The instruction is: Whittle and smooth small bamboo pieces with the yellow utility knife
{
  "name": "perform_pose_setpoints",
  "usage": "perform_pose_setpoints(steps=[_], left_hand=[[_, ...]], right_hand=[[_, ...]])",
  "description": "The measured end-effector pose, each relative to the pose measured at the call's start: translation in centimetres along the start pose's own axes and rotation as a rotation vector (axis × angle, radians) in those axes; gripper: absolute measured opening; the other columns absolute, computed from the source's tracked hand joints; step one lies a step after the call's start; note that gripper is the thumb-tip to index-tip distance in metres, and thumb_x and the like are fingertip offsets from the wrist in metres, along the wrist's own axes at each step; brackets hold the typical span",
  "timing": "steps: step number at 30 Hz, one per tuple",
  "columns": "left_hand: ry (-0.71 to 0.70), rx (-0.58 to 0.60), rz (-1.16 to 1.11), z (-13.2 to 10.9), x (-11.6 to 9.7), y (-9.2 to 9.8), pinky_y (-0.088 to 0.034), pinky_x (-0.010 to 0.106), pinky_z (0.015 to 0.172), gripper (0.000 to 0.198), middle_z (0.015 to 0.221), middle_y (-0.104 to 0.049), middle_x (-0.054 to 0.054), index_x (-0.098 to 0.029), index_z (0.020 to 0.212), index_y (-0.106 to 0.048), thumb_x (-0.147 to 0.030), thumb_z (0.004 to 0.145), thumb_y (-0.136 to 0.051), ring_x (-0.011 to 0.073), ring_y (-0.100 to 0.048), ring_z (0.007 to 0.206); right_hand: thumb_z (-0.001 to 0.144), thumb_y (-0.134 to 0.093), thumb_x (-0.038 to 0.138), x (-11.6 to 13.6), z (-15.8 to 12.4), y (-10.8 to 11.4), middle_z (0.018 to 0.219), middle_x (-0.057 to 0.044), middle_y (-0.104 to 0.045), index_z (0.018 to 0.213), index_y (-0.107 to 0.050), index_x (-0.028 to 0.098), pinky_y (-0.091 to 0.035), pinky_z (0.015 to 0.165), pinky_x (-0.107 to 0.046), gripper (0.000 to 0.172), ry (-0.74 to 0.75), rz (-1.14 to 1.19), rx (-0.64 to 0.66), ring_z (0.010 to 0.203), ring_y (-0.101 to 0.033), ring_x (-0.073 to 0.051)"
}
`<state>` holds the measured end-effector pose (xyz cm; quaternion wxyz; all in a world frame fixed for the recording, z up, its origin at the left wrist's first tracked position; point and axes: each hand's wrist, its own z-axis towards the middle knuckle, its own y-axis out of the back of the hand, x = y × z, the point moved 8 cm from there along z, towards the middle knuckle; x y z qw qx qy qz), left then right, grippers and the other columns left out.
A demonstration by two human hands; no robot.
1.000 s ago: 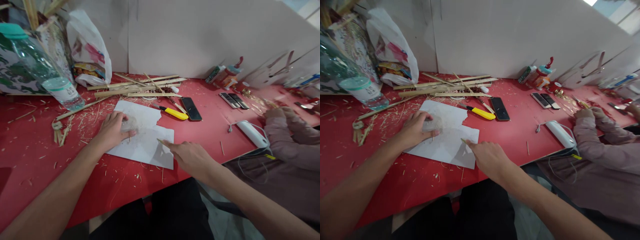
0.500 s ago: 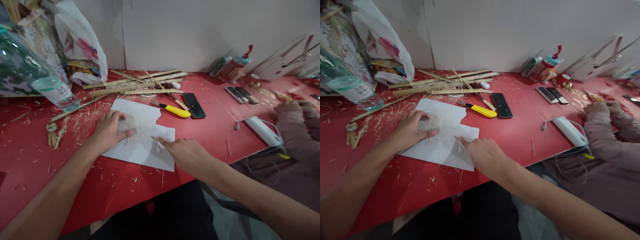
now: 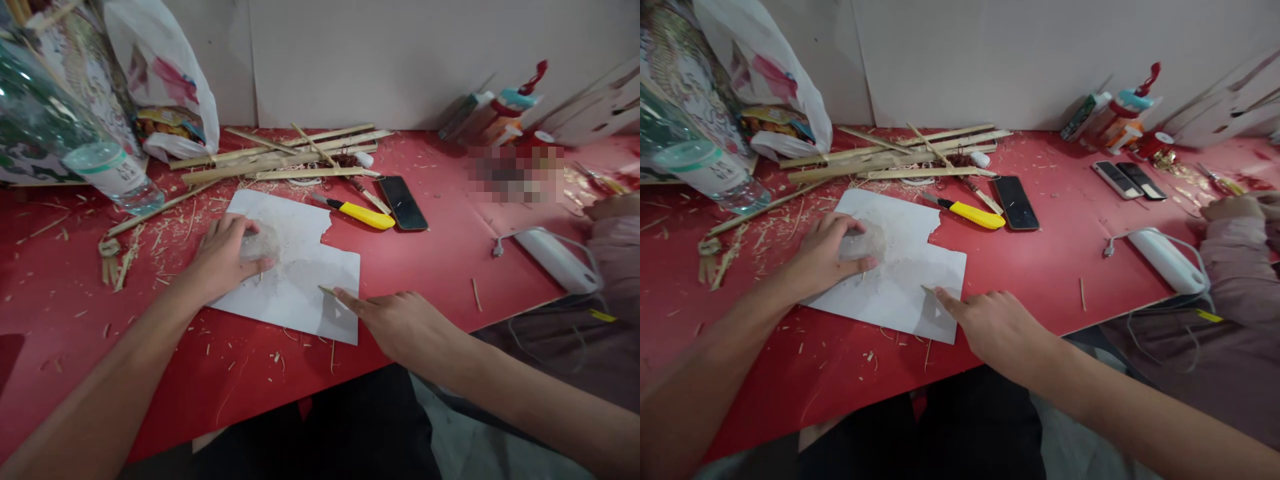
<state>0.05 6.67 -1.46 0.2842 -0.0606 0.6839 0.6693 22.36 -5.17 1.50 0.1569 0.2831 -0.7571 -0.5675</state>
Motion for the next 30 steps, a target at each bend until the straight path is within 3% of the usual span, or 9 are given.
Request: perform_pose_setpoints(steps=[6, 10, 15, 21, 24, 30], left_hand=[[-0.004, -0.025, -0.012, 0.0, 0.2, -0.1, -0.040, 0.045, 0.100, 0.053, 0.125, -0.052, 0.007, -0.026, 0.113, -0.053, -0.058, 0.075, -0.073, 0.0309, -0.052, 0.118], [0.021, -0.016, -0.013, 0.0, 0.1, -0.1, -0.040, 0.046, 0.099, 0.053, 0.127, -0.052, 0.006, -0.026, 0.112, -0.052, -0.057, 0.075, -0.073, 0.0317, -0.050, 0.120], [0.032, -0.008, -0.027, 0.0, -0.2, 0.0, -0.042, 0.046, 0.096, 0.052, 0.126, -0.053, 0.007, -0.026, 0.113, -0.052, -0.055, 0.075, -0.074, 0.0309, -0.052, 0.117], [0.027, -0.016, -0.005, 0.0, 0.0, 0.0, -0.041, 0.047, 0.097, 0.054, 0.127, -0.053, 0.007, -0.026, 0.114, -0.051, -0.054, 0.075, -0.075, 0.0314, -0.052, 0.118], [0.016, -0.015, -0.003, -0.1, -0.2, 0.0, -0.041, 0.047, 0.098, 0.053, 0.127, -0.052, 0.007, -0.025, 0.114, -0.051, -0.053, 0.075, -0.075, 0.0310, -0.052, 0.117], [0.018, -0.006, -0.013, -0.1, -0.3, 0.2, -0.040, 0.048, 0.100, 0.054, 0.126, -0.052, 0.008, -0.024, 0.114, -0.051, -0.055, 0.075, -0.074, 0.0313, -0.051, 0.119]], right_hand=[[0.080, -0.051, 0.000, 0.4, 2.7, 1.0, 0.078, -0.002, -0.069, 0.157, -0.026, 0.015, -0.016, 0.051, -0.033, 0.082, 0.171, -0.071, -0.007, 0.057, -0.060, -0.015], [0.074, -0.053, -0.004, 0.6, 1.4, 1.6, 0.073, 0.001, -0.067, 0.157, -0.021, 0.012, -0.017, 0.050, -0.034, 0.090, 0.347, -0.098, 0.029, 0.053, -0.057, -0.015], [0.076, -0.052, -0.004, 0.6, 1.3, 1.4, 0.075, 0.000, -0.067, 0.154, -0.028, 0.009, -0.015, 0.048, -0.035, 0.083, 0.302, -0.143, 0.021, 0.052, -0.057, -0.015], [0.074, -0.051, -0.002, 1.0, 0.0, 0.4, 0.071, 0.003, -0.064, 0.156, -0.021, 0.009, -0.015, 0.049, -0.035, 0.088, 0.301, -0.093, -0.042, 0.045, -0.048, -0.013], [0.078, -0.049, -0.003, 1.3, 0.8, 0.1, 0.076, 0.000, -0.067, 0.157, -0.023, 0.011, -0.015, 0.050, -0.035, 0.083, 0.238, -0.103, -0.039, 0.051, -0.053, -0.014], [0.078, -0.049, -0.004, 2.2, 0.2, -0.4, 0.078, 0.001, -0.067, 0.157, -0.018, 0.010, -0.015, 0.050, -0.035, 0.086, 0.273, -0.068, -0.022, 0.053, -0.054, -0.014]])
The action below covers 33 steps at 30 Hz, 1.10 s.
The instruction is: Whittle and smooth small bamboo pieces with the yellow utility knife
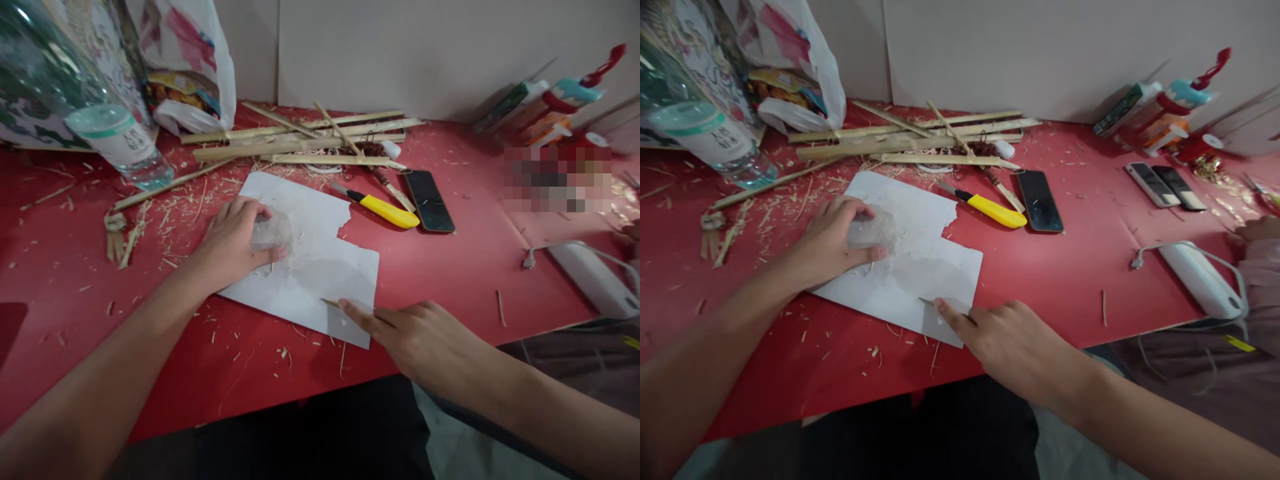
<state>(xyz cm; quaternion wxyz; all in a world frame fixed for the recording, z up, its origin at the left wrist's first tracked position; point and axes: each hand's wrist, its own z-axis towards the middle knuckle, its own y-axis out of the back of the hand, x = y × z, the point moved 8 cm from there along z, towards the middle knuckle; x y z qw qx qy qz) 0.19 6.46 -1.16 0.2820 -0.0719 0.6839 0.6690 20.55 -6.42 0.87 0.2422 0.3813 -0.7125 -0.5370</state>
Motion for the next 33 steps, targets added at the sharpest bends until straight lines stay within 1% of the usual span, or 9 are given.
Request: perform_pose_setpoints(steps=[5, 10, 15, 20, 23, 26, 28, 30, 33], left_hand=[[0.005, 0.003, -0.019, 0.0, 0.1, 0.0, -0.040, 0.047, 0.101, 0.054, 0.126, -0.052, 0.007, -0.025, 0.114, -0.052, -0.054, 0.074, -0.075, 0.0306, -0.051, 0.118], [-0.001, -0.006, -0.020, 0.0, 0.1, 0.1, -0.039, 0.047, 0.102, 0.055, 0.125, -0.051, 0.007, -0.025, 0.114, -0.052, -0.055, 0.075, -0.076, 0.0310, -0.049, 0.119], [-0.018, 0.007, -0.015, 0.0, 0.0, 0.0, -0.039, 0.047, 0.101, 0.055, 0.125, -0.050, 0.007, -0.025, 0.115, -0.051, -0.055, 0.076, -0.075, 0.0301, -0.050, 0.118], [-0.018, 0.001, -0.018, 0.0, 0.1, 0.0, -0.039, 0.048, 0.101, 0.056, 0.125, -0.051, 0.008, -0.025, 0.115, -0.051, -0.056, 0.076, -0.074, 0.0306, -0.050, 0.119], [-0.034, 0.001, -0.024, 0.0, -0.1, 0.0, -0.039, 0.047, 0.101, 0.055, 0.126, -0.050, 0.008, -0.025, 0.116, -0.050, -0.056, 0.077, -0.073, 0.0297, -0.049, 0.119], [-0.012, -0.005, -0.034, 0.0, 0.1, 0.0, -0.039, 0.048, 0.101, 0.056, 0.125, -0.051, 0.008, -0.024, 0.115, -0.050, -0.057, 0.076, -0.073, 0.0302, -0.049, 0.118], [-0.012, -0.003, -0.038, 0.0, 0.2, 0.0, -0.039, 0.048, 0.101, 0.056, 0.125, -0.051, 0.008, -0.024, 0.115, -0.050, -0.057, 0.076, -0.074, 0.0301, -0.050, 0.117], [-0.030, 0.001, -0.034, 0.0, 0.1, 0.0, -0.039, 0.047, 0.101, 0.055, 0.126, -0.051, 0.008, -0.024, 0.116, -0.050, -0.055, 0.077, -0.073, 0.0298, -0.050, 0.117], [-0.050, 0.001, -0.020, 0.0, -0.1, 0.1, -0.039, 0.047, 0.101, 0.054, 0.126, -0.051, 0.008, -0.024, 0.116, -0.049, -0.056, 0.078, -0.072, 0.0299, -0.050, 0.119]], right_hand=[[0.087, -0.047, 0.001, 0.2, 0.6, 1.0, 0.078, -0.001, -0.068, 0.157, -0.021, 0.010, -0.013, 0.050, -0.036, 0.076, -0.042, -0.053, 0.006, 0.055, -0.057, -0.015], [0.080, -0.050, -0.002, 0.3, -0.2, 1.0, 0.078, 0.001, -0.068, 0.157, -0.021, 0.011, -0.013, 0.050, -0.035, 0.084, 0.006, -0.024, 0.050, 0.048, -0.052, -0.013], [0.083, -0.046, -0.002, 0.2, 1.1, 1.1, 0.078, 0.000, -0.068, 0.157, -0.025, 0.012, -0.014, 0.050, -0.035, 0.078, -0.029, -0.037, 0.011, 0.055, -0.057, -0.015], [0.078, -0.050, -0.003, 0.1, 0.3, 0.5, 0.082, 0.000, -0.071, 0.156, -0.026, 0.012, -0.014, 0.050, -0.035, 0.083, -0.018, 0.007, 0.026, 0.050, -0.055, -0.013], [0.081, -0.050, -0.001, -0.4, 1.0, 0.7, 0.077, 0.001, -0.069, 0.154, -0.029, 0.015, -0.013, 0.051, -0.034, 0.078, -0.052, -0.006, -0.001, 0.053, -0.057, -0.013], [0.084, -0.051, 0.001, -0.4, 1.9, 1.1, 0.075, 0.000, -0.068, 0.155, -0.030, 0.015, -0.013, 0.050, -0.034, 0.075, -0.049, -0.040, -0.001, 0.056, -0.060, -0.014], [0.083, -0.053, 0.001, -0.2, 1.6, 1.2, 0.076, 0.000, -0.069, 0.156, -0.027, 0.014, -0.013, 0.050, -0.034, 0.079, -0.034, -0.050, 0.005, 0.054, -0.059, -0.013], [0.080, -0.055, 0.001, -0.1, 1.2, 1.1, 0.078, 0.000, -0.070, 0.155, -0.028, 0.015, -0.013, 0.049, -0.034, 0.081, -0.039, -0.047, 0.015, 0.052, -0.058, -0.012], [0.082, -0.053, 0.001, -0.1, 1.4, 1.4, 0.077, 0.000, -0.070, 0.154, -0.032, 0.015, -0.013, 0.049, -0.035, 0.076, -0.074, -0.062, -0.013, 0.055, -0.061, -0.014]])
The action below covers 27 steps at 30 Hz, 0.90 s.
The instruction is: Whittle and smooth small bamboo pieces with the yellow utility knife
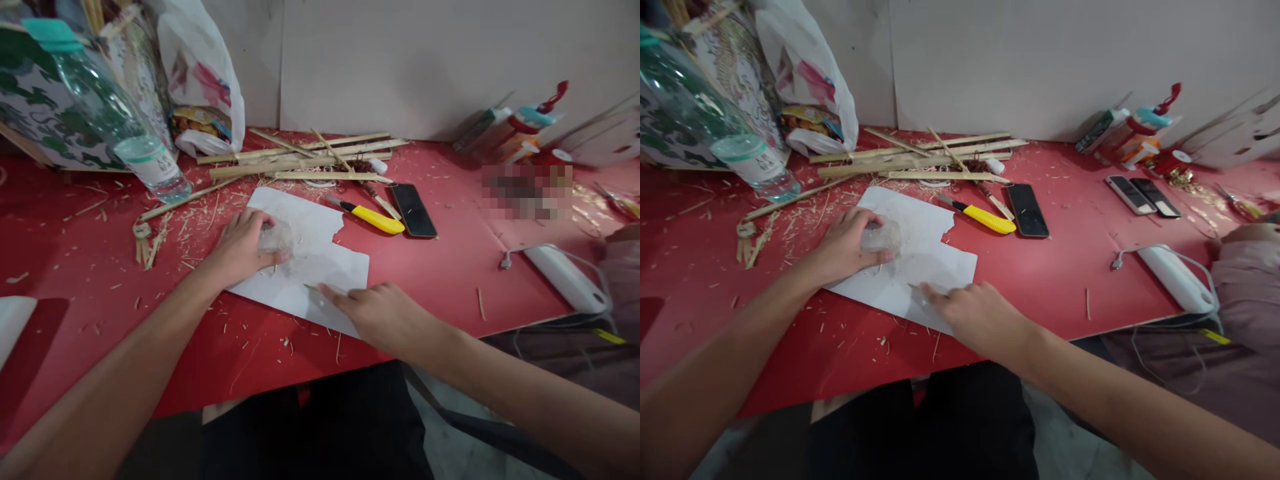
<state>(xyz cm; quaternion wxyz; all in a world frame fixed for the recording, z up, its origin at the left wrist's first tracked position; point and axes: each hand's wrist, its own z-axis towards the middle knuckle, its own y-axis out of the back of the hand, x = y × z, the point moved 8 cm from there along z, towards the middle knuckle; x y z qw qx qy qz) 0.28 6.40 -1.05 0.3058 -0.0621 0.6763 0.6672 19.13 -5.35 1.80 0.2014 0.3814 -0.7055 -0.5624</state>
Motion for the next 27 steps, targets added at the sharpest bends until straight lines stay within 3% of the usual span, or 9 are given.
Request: perform_pose_setpoints(steps=[3, 8, 12, 17, 21, 27], left_hand=[[0.001, 0.000, 0.001, 0.0, -0.1, 0.1, -0.039, 0.047, 0.100, 0.054, 0.125, -0.051, 0.008, -0.024, 0.115, -0.049, -0.057, 0.078, -0.072, 0.0298, -0.050, 0.119], [0.003, 0.003, -0.011, 0.0, 0.1, 0.0, -0.039, 0.047, 0.100, 0.055, 0.126, -0.051, 0.009, -0.024, 0.115, -0.049, -0.057, 0.078, -0.072, 0.0304, -0.050, 0.120], [0.018, -0.003, -0.011, 0.1, 0.3, -0.1, -0.039, 0.047, 0.100, 0.056, 0.124, -0.052, 0.009, -0.024, 0.114, -0.050, -0.059, 0.076, -0.072, 0.0307, -0.050, 0.119], [0.017, 0.004, -0.010, 0.1, 0.2, 0.0, -0.040, 0.047, 0.099, 0.056, 0.126, -0.052, 0.010, -0.023, 0.115, -0.051, -0.059, 0.077, -0.071, 0.0316, -0.050, 0.119], [0.033, -0.005, -0.019, 0.1, 0.2, 0.1, -0.040, 0.047, 0.100, 0.060, 0.124, -0.053, 0.010, -0.023, 0.116, -0.052, -0.059, 0.073, -0.074, 0.0323, -0.051, 0.118], [0.011, -0.006, -0.034, 0.1, 0.0, 0.1, -0.039, 0.048, 0.100, 0.057, 0.126, -0.054, 0.010, -0.024, 0.115, -0.051, -0.058, 0.075, -0.073, 0.0321, -0.051, 0.120]], right_hand=[[0.082, -0.051, 0.000, 0.3, 0.2, 0.5, 0.076, -0.001, -0.070, 0.154, -0.031, 0.013, -0.014, 0.049, -0.035, 0.076, -0.010, -0.030, -0.017, 0.058, -0.064, -0.015], [0.079, -0.052, -0.001, 0.6, -0.4, 0.1, 0.075, -0.001, -0.070, 0.155, -0.028, 0.009, -0.020, 0.047, -0.034, 0.080, -0.051, -0.024, 0.094, 0.055, -0.063, -0.017], [0.085, -0.048, 0.000, 0.8, 0.4, 0.7, 0.080, -0.005, -0.072, 0.155, -0.028, 0.008, -0.026, 0.047, -0.033, 0.073, -0.114, 0.004, 0.039, 0.063, -0.067, -0.019], [0.079, -0.052, -0.002, 0.7, -0.5, 0.3, 0.074, -0.002, -0.071, 0.156, -0.026, 0.011, -0.027, 0.047, -0.030, 0.083, -0.148, 0.029, 0.154, 0.056, -0.065, -0.018], [0.085, -0.047, -0.001, 0.3, 0.7, 1.3, 0.084, -0.008, -0.073, 0.156, -0.026, 0.010, -0.034, 0.049, -0.029, 0.074, -0.203, 0.049, 0.120, 0.067, -0.068, -0.019], [0.089, -0.045, 0.003, 0.0, -0.6, 0.4, 0.084, -0.005, -0.074, 0.159, -0.021, 0.020, -0.036, 0.053, -0.026, 0.076, -0.241, 0.076, 0.132, 0.066, -0.068, -0.018]])
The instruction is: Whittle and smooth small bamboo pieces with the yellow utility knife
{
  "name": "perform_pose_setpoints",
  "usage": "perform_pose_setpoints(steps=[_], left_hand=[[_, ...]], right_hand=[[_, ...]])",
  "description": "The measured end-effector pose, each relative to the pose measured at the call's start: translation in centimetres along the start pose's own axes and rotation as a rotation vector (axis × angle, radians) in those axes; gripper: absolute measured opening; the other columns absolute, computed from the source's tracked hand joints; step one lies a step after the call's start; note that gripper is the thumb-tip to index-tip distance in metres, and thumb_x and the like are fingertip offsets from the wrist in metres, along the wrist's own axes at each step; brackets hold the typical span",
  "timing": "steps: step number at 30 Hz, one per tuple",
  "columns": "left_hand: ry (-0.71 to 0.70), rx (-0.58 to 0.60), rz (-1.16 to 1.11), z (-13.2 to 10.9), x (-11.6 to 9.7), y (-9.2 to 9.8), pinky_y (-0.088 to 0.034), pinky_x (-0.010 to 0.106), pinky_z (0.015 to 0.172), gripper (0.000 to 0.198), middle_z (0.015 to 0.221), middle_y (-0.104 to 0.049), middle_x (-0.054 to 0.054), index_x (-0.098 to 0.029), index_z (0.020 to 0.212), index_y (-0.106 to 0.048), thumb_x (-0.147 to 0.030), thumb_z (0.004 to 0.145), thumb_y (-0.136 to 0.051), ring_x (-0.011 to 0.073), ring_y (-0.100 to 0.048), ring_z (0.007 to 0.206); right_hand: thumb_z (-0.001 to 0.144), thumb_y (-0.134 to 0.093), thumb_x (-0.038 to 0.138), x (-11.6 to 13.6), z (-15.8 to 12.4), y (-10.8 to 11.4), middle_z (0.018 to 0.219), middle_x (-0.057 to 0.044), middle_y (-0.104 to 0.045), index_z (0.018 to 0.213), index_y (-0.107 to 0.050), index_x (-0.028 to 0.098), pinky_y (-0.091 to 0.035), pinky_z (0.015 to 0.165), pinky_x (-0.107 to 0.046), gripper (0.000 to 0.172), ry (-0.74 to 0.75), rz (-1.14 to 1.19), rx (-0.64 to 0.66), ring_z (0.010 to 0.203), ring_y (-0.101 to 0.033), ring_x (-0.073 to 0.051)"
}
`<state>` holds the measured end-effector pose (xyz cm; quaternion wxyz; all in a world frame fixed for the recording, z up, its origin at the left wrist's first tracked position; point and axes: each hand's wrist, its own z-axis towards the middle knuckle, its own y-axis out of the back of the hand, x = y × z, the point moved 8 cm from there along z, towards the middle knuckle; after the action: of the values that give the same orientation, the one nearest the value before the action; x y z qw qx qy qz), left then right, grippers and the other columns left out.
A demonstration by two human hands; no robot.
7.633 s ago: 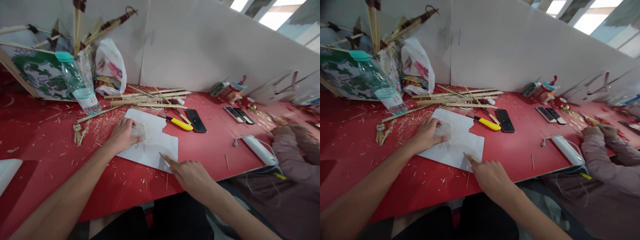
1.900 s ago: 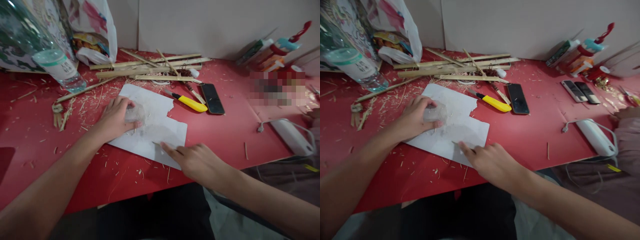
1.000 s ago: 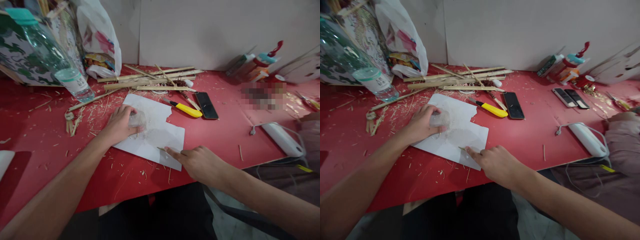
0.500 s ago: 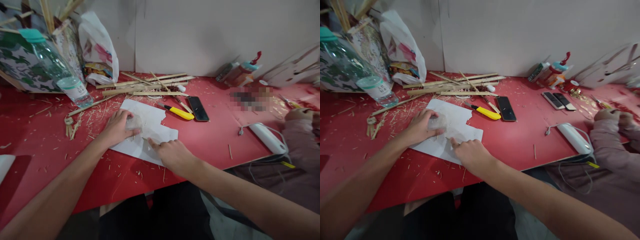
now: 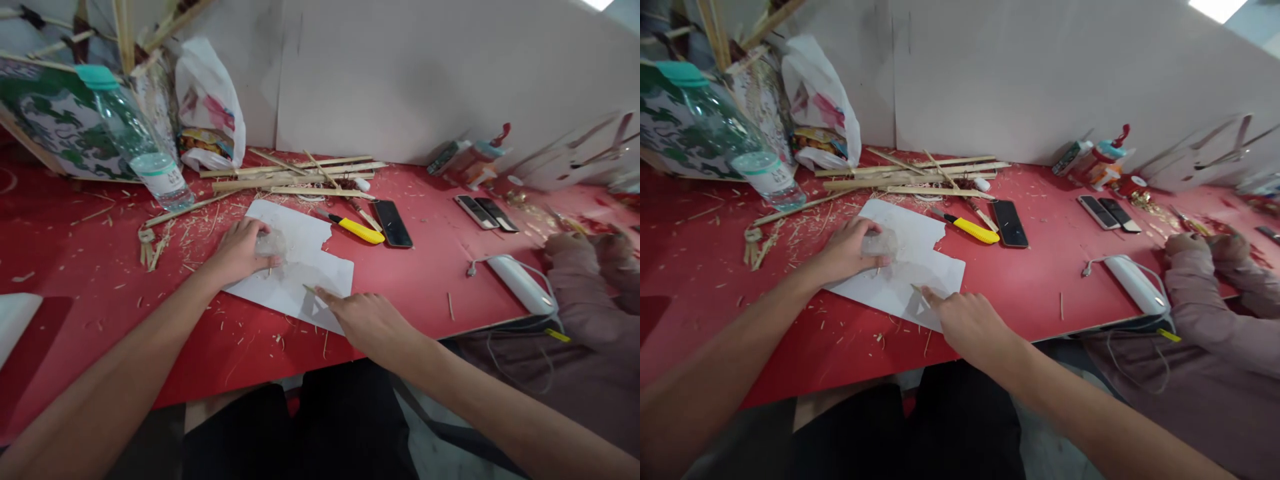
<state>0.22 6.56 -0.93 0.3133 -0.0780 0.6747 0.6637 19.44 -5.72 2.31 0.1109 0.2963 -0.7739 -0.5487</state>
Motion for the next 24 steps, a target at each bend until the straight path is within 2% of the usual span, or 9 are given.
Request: perform_pose_setpoints(steps=[4, 9, 13, 16, 19, 21, 24], left_hand=[[-0.010, -0.010, 0.017, -0.1, -0.2, 0.2, -0.040, 0.048, 0.100, 0.056, 0.125, -0.054, 0.010, -0.024, 0.114, -0.051, -0.059, 0.076, -0.072, 0.0325, -0.051, 0.120], [-0.029, -0.007, 0.002, -0.1, -0.2, 0.0, -0.041, 0.048, 0.099, 0.057, 0.126, -0.054, 0.010, -0.023, 0.116, -0.052, -0.061, 0.077, -0.070, 0.0319, -0.052, 0.118], [-0.019, -0.009, 0.007, 0.0, 0.3, -0.3, -0.039, 0.048, 0.099, 0.057, 0.127, -0.054, 0.010, -0.024, 0.116, -0.053, -0.060, 0.076, -0.071, 0.0326, -0.051, 0.119], [-0.015, -0.011, 0.012, 0.0, 0.5, -0.5, -0.039, 0.047, 0.100, 0.057, 0.128, -0.054, 0.010, -0.023, 0.116, -0.053, -0.061, 0.076, -0.070, 0.0328, -0.051, 0.120], [-0.006, -0.007, 0.016, 0.0, 0.4, -0.5, -0.039, 0.047, 0.100, 0.057, 0.127, -0.054, 0.009, -0.023, 0.115, -0.054, -0.062, 0.077, -0.069, 0.0322, -0.052, 0.119], [0.007, -0.005, 0.016, 0.0, 0.5, -0.4, -0.040, 0.046, 0.100, 0.056, 0.127, -0.055, 0.009, -0.024, 0.114, -0.054, -0.062, 0.076, -0.070, 0.0317, -0.053, 0.118], [0.005, -0.005, 0.016, 0.0, 0.4, -0.4, -0.039, 0.046, 0.101, 0.055, 0.127, -0.054, 0.008, -0.024, 0.114, -0.054, -0.060, 0.076, -0.071, 0.0310, -0.054, 0.118]], right_hand=[[0.092, -0.041, 0.006, -0.2, 0.1, 1.1, 0.110, -0.012, -0.073, 0.159, -0.022, 0.020, -0.038, 0.056, -0.027, 0.071, 0.033, 0.028, -0.098, 0.071, -0.068, -0.019], [0.093, -0.041, 0.007, -0.7, 2.4, 2.2, 0.086, -0.006, -0.073, 0.156, -0.032, 0.022, -0.038, 0.056, -0.026, 0.065, 0.052, 0.039, -0.085, 0.070, -0.067, -0.019], [0.091, -0.042, 0.005, -1.3, 4.0, 1.5, 0.088, -0.007, -0.073, 0.158, -0.025, 0.022, -0.039, 0.057, -0.027, 0.072, -0.014, 0.008, -0.082, 0.069, -0.067, -0.019], [0.089, -0.042, 0.004, -1.6, 4.6, 1.1, 0.082, -0.006, -0.072, 0.159, -0.023, 0.020, -0.037, 0.056, -0.028, 0.074, -0.040, 0.047, -0.088, 0.069, -0.067, -0.020], [0.092, -0.042, 0.010, -2.2, 3.7, 0.9, 0.083, -0.005, -0.072, 0.156, -0.031, 0.025, -0.030, 0.052, -0.027, 0.067, -0.056, 0.143, -0.096, 0.066, -0.065, -0.018], [0.095, -0.041, 0.014, -2.8, 2.0, 0.3, 0.081, -0.003, -0.071, 0.155, -0.034, 0.029, -0.027, 0.051, -0.027, 0.062, -0.071, 0.191, -0.086, 0.062, -0.063, -0.016], [0.092, -0.041, 0.011, -3.5, -1.3, -1.2, 0.075, -0.001, -0.068, 0.156, -0.033, 0.031, -0.026, 0.053, -0.029, 0.067, -0.094, 0.210, -0.030, 0.062, -0.062, -0.015]])
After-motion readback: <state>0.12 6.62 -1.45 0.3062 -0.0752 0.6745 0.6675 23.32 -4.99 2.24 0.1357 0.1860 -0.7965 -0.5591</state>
